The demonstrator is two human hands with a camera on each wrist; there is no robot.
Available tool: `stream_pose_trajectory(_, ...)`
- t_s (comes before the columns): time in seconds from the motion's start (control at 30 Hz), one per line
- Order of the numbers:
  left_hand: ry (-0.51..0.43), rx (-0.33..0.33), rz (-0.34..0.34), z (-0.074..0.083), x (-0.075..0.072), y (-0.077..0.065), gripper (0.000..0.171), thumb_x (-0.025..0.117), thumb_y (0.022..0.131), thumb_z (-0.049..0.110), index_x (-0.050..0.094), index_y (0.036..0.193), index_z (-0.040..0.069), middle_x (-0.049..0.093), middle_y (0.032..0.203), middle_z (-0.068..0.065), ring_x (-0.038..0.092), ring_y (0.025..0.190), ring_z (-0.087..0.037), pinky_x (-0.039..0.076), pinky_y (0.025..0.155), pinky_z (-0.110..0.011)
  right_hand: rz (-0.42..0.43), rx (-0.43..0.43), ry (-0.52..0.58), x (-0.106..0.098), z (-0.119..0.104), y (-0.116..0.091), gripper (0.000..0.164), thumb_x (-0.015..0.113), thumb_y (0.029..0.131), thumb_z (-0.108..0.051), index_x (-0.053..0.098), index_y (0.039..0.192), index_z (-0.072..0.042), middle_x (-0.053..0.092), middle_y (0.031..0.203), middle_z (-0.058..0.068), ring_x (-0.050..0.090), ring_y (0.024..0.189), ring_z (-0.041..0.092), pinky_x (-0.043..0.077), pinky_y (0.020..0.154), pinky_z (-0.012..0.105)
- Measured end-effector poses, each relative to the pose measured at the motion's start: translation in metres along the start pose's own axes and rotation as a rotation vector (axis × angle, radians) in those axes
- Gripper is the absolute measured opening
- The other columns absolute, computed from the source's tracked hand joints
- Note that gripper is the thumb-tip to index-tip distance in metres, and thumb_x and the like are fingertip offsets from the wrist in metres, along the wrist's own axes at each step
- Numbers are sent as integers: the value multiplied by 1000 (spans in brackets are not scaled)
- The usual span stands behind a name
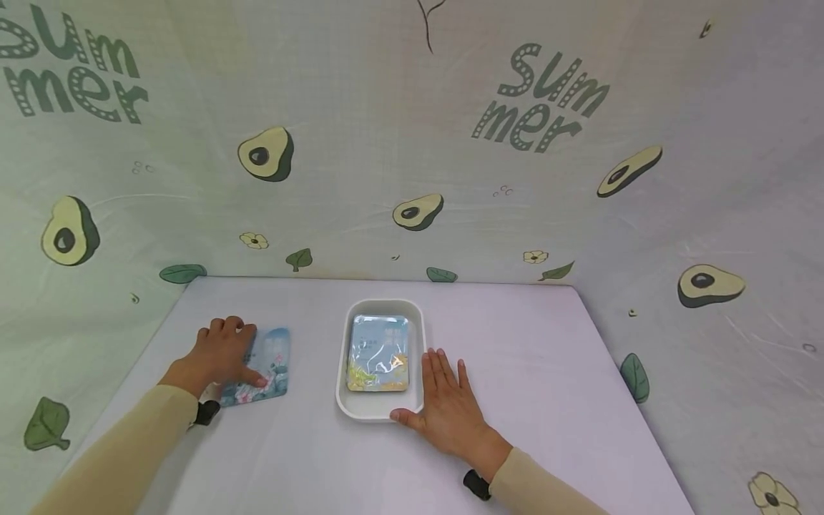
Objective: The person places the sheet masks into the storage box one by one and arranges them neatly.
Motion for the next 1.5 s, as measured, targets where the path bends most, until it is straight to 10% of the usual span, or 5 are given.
stream_pose_trajectory(0.37, 75, -35, 139, -2, -12, 2, 127, 93, 60, 73, 38, 140, -9, 41, 139, -37, 34, 133, -60, 32, 106, -78, -21, 15, 13, 3, 3, -1, 115, 47, 96, -81, 19, 165, 7, 20, 172, 27, 14, 162, 42, 11, 128, 68)
stream_pose_trajectory(0.73, -66, -56, 489, 5, -36, -16, 91, 99, 75, 28, 42, 137, -7, 39, 137, -40, 38, 127, -62, 39, 100, -75, -7, 15, 29, 4, 4, -2, 116, 48, 95, -81, 20, 165, 7, 21, 172, 28, 15, 162, 42, 12, 128, 69)
stream_pose_trajectory(1.03, -435, -128, 369, 2, -21, -22, 61, 64, 104, 11, 28, 153, 7, 33, 141, -38, 61, 68, -37, 54, 59, -50, -9, 22, 33, -1, 8, -2, 116, 50, 95, -80, 19, 164, 8, 22, 171, 29, 14, 162, 42, 11, 128, 68)
stream_pose_trajectory(1.3, -475, -135, 389, -1, -23, -21, 73, 60, 104, 3, 27, 167, 18, 58, 135, -35, 66, 100, -45, 55, 82, -61, 16, 7, 38, -1, 6, 0, 115, 50, 95, -80, 23, 164, 8, 24, 171, 29, 18, 162, 43, 13, 127, 69)
stream_pose_trajectory(1.5, -582, -230, 393, -6, -20, -21, 39, 61, 107, 16, 60, 145, 11, 74, 105, -25, 68, 79, -30, 52, 59, -35, 12, -2, 28, -1, 3, 1, 113, 51, 96, -78, 23, 163, 9, 24, 170, 30, 18, 161, 44, 14, 127, 69)
Point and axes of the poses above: each hand's wrist, its own y-axis towards the middle knuckle, its own x-axis out of the palm, z = x × y, the point moved 5 cm from there along y, towards the middle knuckle
